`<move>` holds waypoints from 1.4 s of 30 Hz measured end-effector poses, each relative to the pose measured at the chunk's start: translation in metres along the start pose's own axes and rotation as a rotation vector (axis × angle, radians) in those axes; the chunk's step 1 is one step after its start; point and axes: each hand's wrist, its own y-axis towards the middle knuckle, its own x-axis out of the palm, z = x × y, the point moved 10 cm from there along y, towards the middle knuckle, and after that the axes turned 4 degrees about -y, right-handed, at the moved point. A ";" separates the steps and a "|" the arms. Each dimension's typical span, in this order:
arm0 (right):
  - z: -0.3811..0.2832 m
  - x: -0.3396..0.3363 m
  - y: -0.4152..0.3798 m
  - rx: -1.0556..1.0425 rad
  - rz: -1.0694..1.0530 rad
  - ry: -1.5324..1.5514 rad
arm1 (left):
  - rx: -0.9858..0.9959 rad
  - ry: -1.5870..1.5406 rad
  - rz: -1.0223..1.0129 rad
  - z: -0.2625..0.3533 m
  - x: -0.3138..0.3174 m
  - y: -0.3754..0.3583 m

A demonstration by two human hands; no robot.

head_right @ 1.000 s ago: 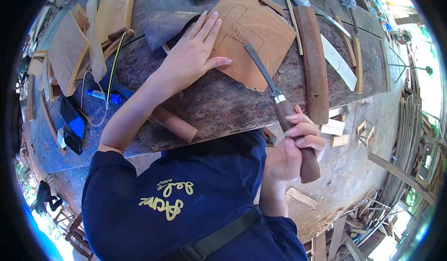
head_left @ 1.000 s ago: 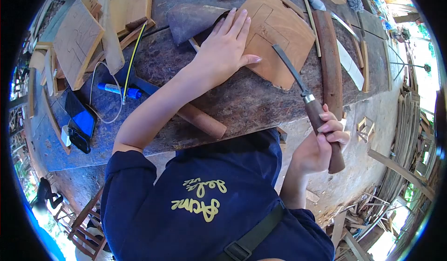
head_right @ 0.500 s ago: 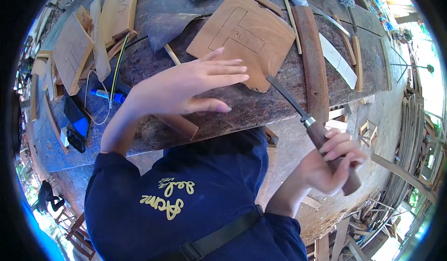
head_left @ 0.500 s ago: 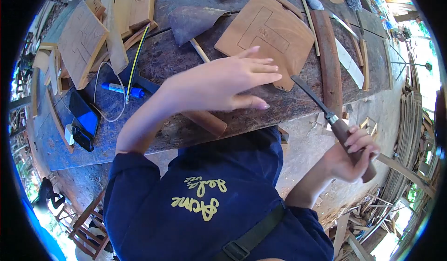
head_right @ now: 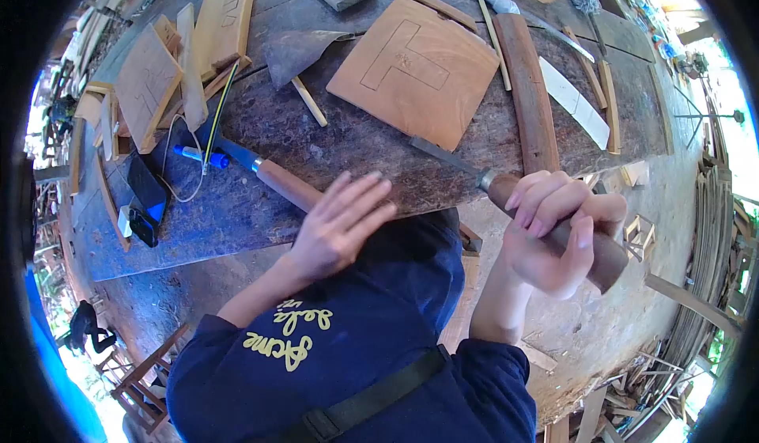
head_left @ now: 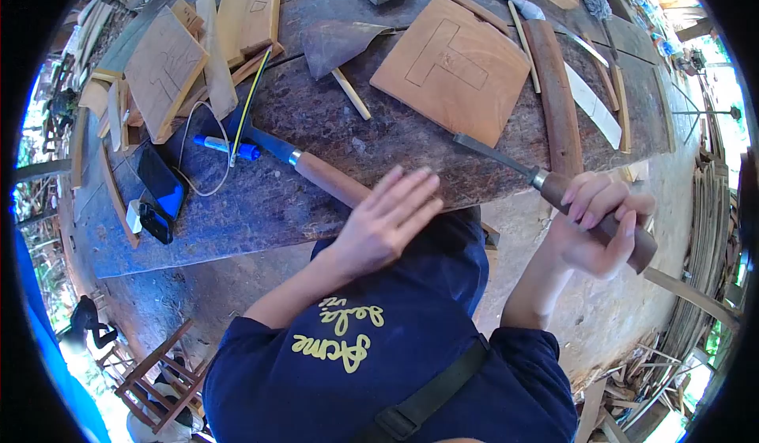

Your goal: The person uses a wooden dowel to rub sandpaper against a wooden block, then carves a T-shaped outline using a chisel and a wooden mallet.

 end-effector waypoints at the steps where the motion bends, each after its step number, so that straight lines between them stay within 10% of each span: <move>1: -0.001 -0.005 0.000 0.001 0.027 -0.005 | -0.031 0.036 0.057 -0.008 -0.007 0.002; 13: -0.041 -0.064 -0.001 -0.055 0.181 -0.204 | -0.300 0.232 0.125 -0.046 -0.017 0.041; 42: 0.010 0.015 0.036 -0.095 -0.083 -0.126 | -0.128 0.292 -0.055 0.013 0.035 0.040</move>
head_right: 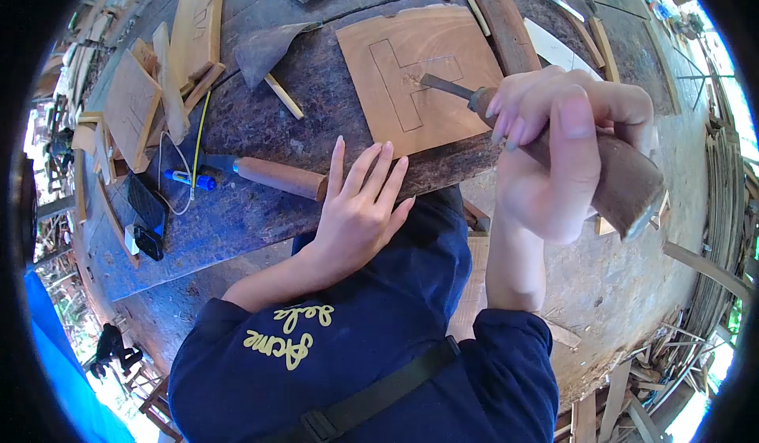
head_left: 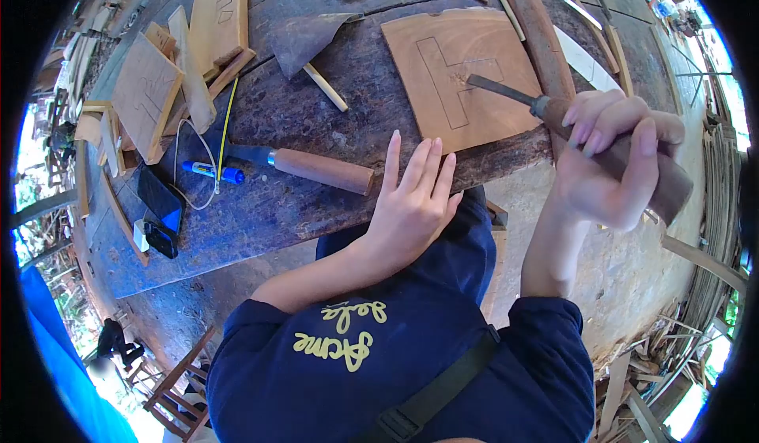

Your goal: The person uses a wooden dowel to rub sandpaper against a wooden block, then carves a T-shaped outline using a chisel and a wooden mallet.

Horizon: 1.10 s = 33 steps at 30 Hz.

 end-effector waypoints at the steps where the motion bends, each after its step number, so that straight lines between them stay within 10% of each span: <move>1: 0.000 0.001 0.000 0.001 -0.006 0.014 | -0.002 -0.003 0.005 0.000 0.000 0.000; 33: -0.025 0.024 -0.043 0.132 0.305 -0.342 | -0.016 -0.069 0.026 -0.005 -0.004 0.001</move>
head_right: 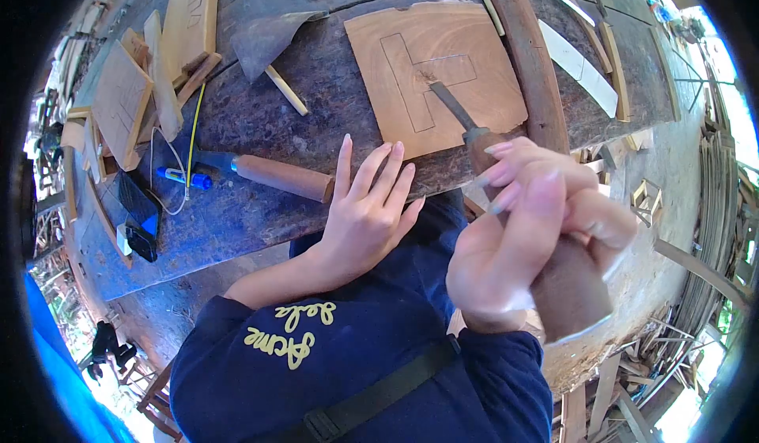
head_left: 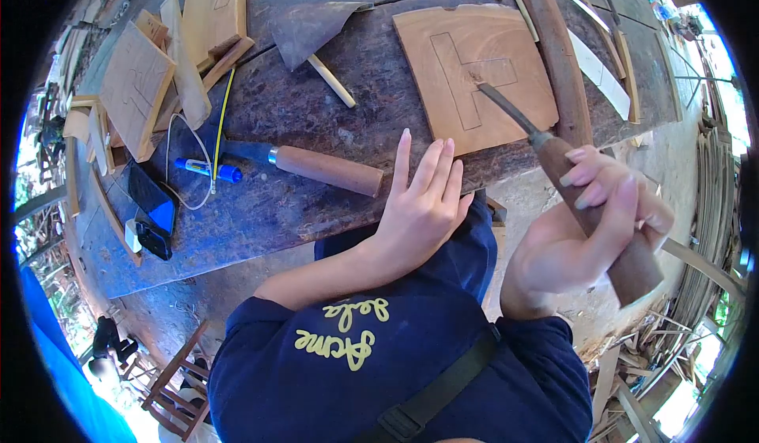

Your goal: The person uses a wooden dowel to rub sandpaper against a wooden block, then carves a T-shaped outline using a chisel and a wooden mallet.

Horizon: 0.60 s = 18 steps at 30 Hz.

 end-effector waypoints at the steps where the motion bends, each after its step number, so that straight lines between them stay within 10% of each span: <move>1: -0.002 0.002 -0.003 -0.022 -0.019 -0.032 | 0.000 -0.005 -0.005 0.000 0.001 0.000; 18: -0.009 0.001 -0.014 -0.021 0.092 -0.139 | 0.001 -0.021 0.003 -0.002 0.001 0.000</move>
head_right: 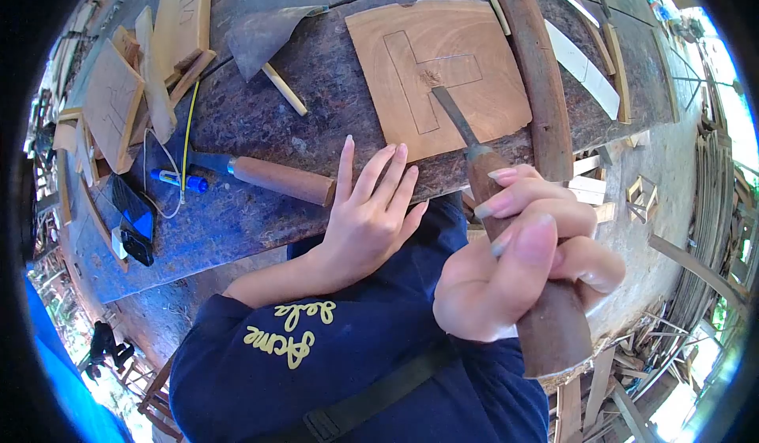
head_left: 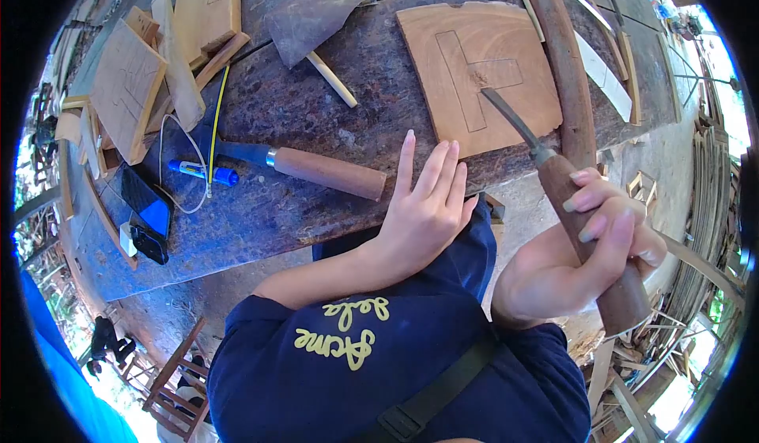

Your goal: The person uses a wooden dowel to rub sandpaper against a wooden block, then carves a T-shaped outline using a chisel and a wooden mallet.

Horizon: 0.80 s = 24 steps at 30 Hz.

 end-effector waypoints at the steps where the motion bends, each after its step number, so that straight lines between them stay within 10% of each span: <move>1: 0.000 0.000 0.001 0.000 0.001 -0.002 | 0.001 0.001 0.001 0.000 0.000 0.000; 24: 0.011 0.000 0.022 0.080 0.087 0.085 | 0.012 -0.001 -0.014 0.000 0.002 0.000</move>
